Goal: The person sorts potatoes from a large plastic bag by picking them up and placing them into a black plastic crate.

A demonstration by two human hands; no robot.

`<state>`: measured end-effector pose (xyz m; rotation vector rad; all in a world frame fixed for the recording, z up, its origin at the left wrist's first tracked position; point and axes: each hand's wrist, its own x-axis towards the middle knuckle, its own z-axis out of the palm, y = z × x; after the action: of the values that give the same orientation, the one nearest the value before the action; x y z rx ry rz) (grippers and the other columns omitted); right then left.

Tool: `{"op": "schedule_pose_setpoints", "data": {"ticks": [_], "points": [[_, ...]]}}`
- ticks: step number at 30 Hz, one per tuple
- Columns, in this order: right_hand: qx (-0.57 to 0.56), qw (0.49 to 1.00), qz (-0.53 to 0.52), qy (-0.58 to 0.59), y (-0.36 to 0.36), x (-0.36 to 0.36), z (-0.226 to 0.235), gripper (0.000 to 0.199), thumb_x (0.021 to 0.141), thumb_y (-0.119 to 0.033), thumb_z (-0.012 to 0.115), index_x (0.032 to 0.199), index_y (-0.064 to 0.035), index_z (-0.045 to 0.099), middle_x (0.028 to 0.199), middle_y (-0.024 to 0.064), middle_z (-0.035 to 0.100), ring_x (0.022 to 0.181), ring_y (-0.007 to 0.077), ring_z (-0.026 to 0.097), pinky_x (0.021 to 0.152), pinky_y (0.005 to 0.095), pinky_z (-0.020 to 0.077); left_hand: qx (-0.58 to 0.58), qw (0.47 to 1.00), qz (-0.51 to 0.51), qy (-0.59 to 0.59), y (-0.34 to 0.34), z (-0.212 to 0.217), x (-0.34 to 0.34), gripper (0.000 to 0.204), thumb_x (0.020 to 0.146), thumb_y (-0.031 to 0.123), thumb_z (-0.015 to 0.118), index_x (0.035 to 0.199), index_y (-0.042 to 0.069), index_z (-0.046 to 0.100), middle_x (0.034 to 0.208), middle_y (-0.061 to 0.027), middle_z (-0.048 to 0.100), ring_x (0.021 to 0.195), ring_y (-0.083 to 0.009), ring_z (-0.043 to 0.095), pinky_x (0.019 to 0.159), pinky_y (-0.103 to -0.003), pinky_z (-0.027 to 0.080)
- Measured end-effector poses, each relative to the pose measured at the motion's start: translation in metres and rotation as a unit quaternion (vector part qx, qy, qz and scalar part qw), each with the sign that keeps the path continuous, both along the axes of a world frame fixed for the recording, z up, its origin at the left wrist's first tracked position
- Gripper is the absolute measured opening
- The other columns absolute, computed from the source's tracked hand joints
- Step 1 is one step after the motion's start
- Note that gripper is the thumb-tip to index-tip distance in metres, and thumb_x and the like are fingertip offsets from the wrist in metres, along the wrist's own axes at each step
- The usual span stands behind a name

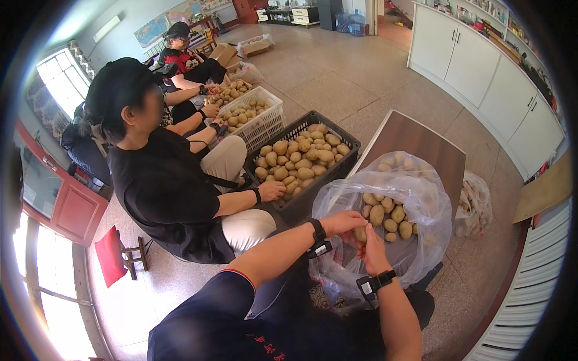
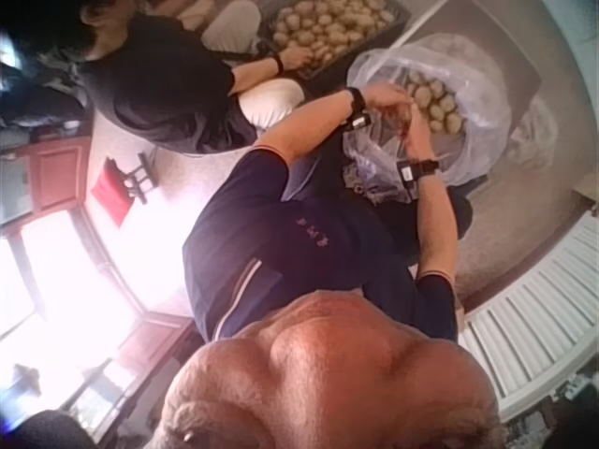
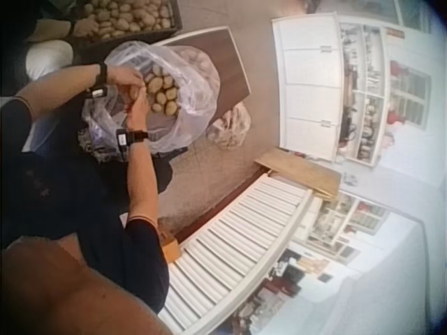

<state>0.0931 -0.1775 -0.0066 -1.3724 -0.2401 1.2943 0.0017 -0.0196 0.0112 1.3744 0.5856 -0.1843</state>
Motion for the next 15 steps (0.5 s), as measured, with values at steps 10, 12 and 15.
{"op": "schedule_pose_setpoints", "data": {"ticks": [10,12,15], "points": [[0.021,0.998,-0.007,-0.050,0.004,-0.001,-0.006,0.043,0.100,-0.049,0.044,0.092,-0.0092,0.059,0.066,0.0031,0.056,0.053,0.0147,0.051,0.050,0.0288,0.0401,-0.061,0.998,-0.018,-0.026,0.006,-0.010,-0.002,0.041,0.092,0.040,0.062,0.112,0.006,0.053,0.089,-0.0089,0.064,0.064,-0.0183,0.063,0.052,-0.031,0.052],[0.000,0.997,-0.052,-0.053,0.001,-0.001,-0.009,0.042,0.100,-0.046,0.045,0.091,-0.0079,0.058,0.068,0.0033,0.058,0.053,0.0136,0.052,0.047,0.0275,0.0407,-0.073,0.997,-0.012,-0.039,0.009,-0.014,-0.003,0.041,0.093,0.040,0.061,0.113,0.006,0.052,0.088,-0.0090,0.063,0.063,-0.0185,0.063,0.051,-0.031,0.052],[-0.002,0.997,-0.048,-0.065,-0.010,0.006,-0.020,0.038,0.100,-0.043,0.047,0.096,-0.0079,0.059,0.070,0.0029,0.058,0.055,0.0132,0.053,0.049,0.0272,0.0420,-0.086,0.994,0.040,-0.048,0.011,-0.013,-0.003,0.037,0.095,0.038,0.058,0.113,0.006,0.052,0.090,-0.0091,0.063,0.063,-0.0188,0.064,0.050,-0.031,0.053]]}}
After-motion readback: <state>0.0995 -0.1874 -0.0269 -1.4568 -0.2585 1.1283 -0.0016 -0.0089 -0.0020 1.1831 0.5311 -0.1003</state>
